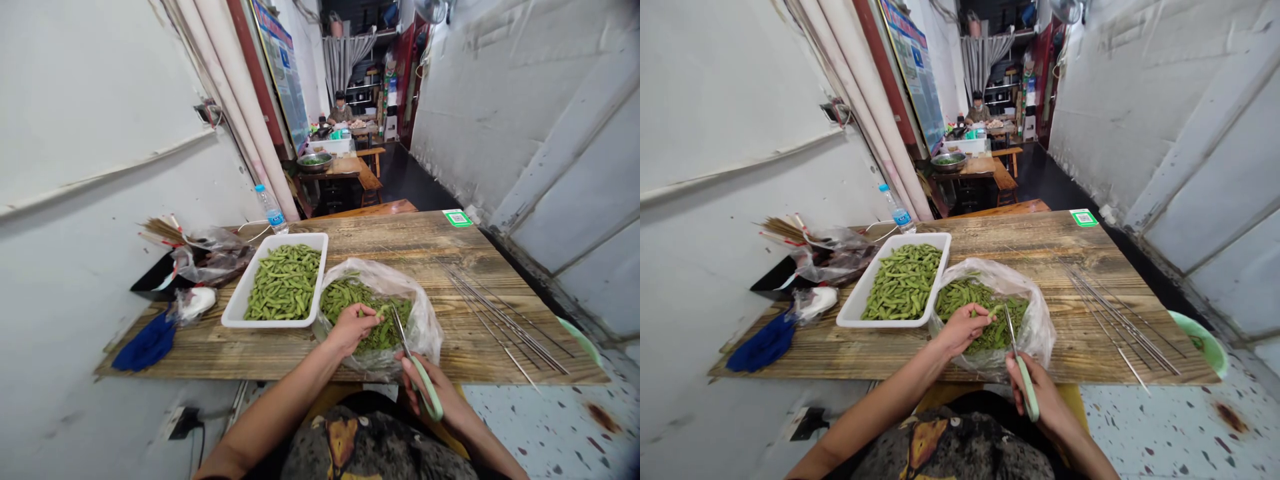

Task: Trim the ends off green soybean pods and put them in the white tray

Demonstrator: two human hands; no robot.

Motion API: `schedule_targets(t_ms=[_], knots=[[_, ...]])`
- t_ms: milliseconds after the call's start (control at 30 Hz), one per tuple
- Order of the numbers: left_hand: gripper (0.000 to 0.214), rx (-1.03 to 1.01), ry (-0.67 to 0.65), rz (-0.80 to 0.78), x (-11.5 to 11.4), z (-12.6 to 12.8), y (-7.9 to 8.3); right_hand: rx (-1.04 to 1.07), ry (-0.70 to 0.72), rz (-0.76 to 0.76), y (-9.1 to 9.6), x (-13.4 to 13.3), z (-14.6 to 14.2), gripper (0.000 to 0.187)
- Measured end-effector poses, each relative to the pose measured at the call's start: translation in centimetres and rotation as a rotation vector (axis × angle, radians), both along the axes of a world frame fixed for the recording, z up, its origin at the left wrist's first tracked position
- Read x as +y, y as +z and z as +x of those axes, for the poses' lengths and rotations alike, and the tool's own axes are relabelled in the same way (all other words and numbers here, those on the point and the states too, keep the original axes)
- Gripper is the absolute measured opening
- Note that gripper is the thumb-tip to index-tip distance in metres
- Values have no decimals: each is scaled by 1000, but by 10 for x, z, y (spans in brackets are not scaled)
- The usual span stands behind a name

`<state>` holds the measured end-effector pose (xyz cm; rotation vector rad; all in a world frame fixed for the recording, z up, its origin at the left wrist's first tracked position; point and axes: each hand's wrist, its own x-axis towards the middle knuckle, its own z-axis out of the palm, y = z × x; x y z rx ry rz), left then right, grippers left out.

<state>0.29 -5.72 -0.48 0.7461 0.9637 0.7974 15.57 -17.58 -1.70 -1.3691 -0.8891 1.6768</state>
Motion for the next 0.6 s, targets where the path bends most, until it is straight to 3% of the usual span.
schedule_targets(t_ms=[200, 400, 600], knots=[[38, 161, -61, 91, -6, 1, 1, -9, 27, -17, -2, 2, 1, 52], [41, -32, -101, 40, -4, 2, -1, -109, 19, 29, -15, 0, 2, 56], [43, -23, -41, 23, 2, 3, -8, -223, 41, 77, -19, -2, -1, 57]])
